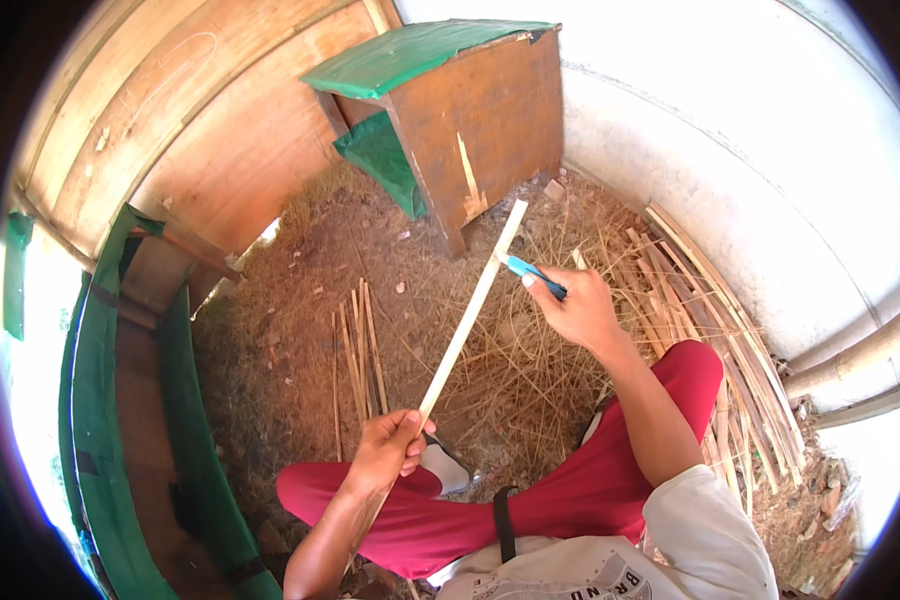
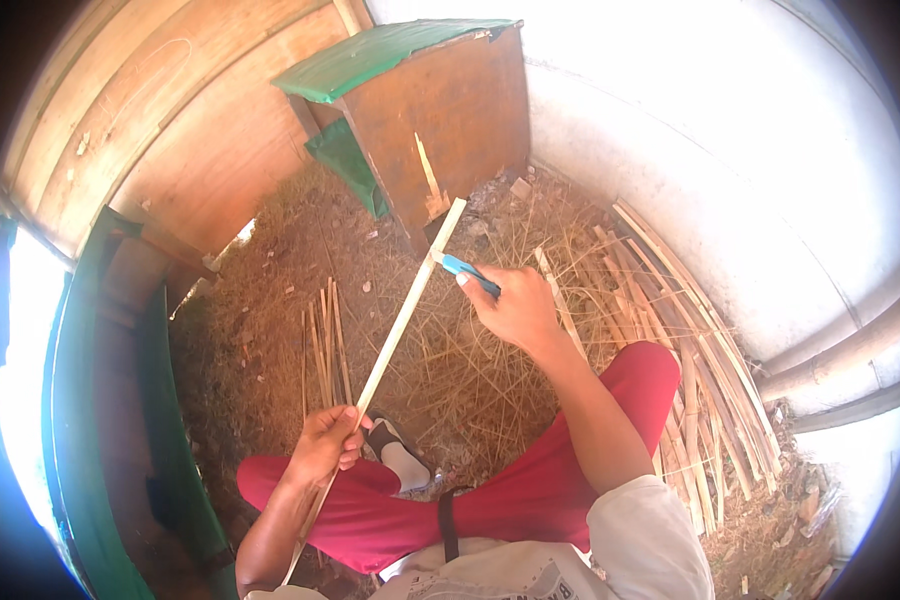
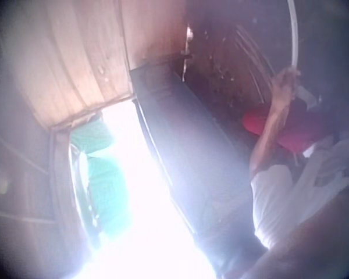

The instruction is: The person sits on the ground and uses a utility knife to shave thin strips from a long bamboo rod. They repeatedly scrape the blade along the rod to remove material and create thin slivers, which fall onto the ground.

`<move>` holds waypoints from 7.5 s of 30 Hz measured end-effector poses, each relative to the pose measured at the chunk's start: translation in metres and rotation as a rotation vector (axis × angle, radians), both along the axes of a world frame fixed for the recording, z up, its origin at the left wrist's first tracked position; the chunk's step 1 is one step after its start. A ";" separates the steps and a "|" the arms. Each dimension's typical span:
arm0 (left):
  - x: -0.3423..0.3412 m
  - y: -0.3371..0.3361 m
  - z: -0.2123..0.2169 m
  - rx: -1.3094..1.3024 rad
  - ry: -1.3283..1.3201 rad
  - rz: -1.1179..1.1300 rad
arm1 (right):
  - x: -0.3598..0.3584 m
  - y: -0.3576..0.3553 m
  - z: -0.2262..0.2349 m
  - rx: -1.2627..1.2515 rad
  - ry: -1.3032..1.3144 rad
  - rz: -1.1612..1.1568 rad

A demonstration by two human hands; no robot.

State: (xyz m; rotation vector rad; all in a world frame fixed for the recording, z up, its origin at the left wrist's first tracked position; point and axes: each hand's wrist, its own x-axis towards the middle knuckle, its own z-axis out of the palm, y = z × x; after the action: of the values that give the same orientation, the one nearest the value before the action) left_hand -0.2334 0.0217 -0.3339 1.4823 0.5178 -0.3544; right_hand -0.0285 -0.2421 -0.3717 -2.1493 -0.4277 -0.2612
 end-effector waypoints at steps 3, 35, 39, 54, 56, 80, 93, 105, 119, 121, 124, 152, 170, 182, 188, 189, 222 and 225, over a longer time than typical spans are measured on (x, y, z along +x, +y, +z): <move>-0.005 -0.006 0.005 -0.063 0.074 0.032 | 0.004 -0.005 0.001 -0.021 -0.008 0.035; -0.098 0.013 -0.022 -0.583 0.285 0.298 | 0.003 0.028 -0.028 -0.286 0.334 0.073; -0.085 0.035 0.002 -0.250 0.087 0.297 | 0.000 0.019 -0.012 -0.218 0.320 0.053; -0.090 0.315 -0.035 0.796 -0.267 0.581 | -0.010 -0.075 0.068 0.343 0.035 -0.261; -0.105 0.348 -0.107 0.778 -0.203 0.571 | -0.034 -0.123 0.083 0.581 -0.065 -0.447; -0.146 0.127 -0.097 -0.264 -0.387 0.862 | -0.312 -0.213 -0.286 -0.144 1.051 -0.867; -0.165 0.006 -0.090 -0.145 -0.365 1.021 | -0.291 -0.260 -0.373 -0.062 0.649 -0.927; -0.179 0.088 -0.107 1.132 -0.448 0.902 | -0.296 -0.364 -0.342 -0.305 0.924 -1.180; -0.178 0.092 -0.107 1.156 -0.415 0.923 | -0.219 -0.388 -0.289 -0.608 0.711 -1.164; -0.177 0.088 -0.104 1.159 -0.394 0.940 | -0.205 -0.394 -0.286 -0.618 0.691 -1.178; -0.169 0.086 -0.100 1.131 -0.397 0.956 | -0.194 -0.433 -0.290 -0.683 0.830 -1.134; -0.162 0.087 -0.102 1.272 -0.360 0.876 | -0.152 -0.455 -0.344 -0.712 0.848 -0.980; -0.160 0.085 -0.099 1.255 -0.357 0.880 | -0.169 -0.438 -0.289 -0.858 0.427 -1.081; -0.163 0.082 -0.098 1.227 -0.346 0.919 | -0.223 -0.429 -0.220 -0.999 0.113 -1.205; -0.166 0.082 -0.098 1.195 -0.348 0.935 | -0.281 -0.439 -0.179 -0.896 0.223 -1.334; -0.166 0.083 -0.100 1.189 -0.343 0.935 | -0.297 -0.446 -0.176 -0.905 0.224 -1.367; -0.158 0.124 0.010 1.889 -0.250 -0.455 | -0.331 -0.471 -0.069 -0.721 -0.424 -1.620; -0.189 0.194 0.023 2.149 0.250 0.028 | -0.272 -0.398 -0.026 -0.606 -0.428 -1.416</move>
State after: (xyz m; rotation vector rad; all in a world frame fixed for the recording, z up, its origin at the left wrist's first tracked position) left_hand -0.4221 0.2158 -0.3108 3.4751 1.2586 0.2660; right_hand -0.3007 -0.6402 -0.3981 -2.6073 1.0088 -1.5287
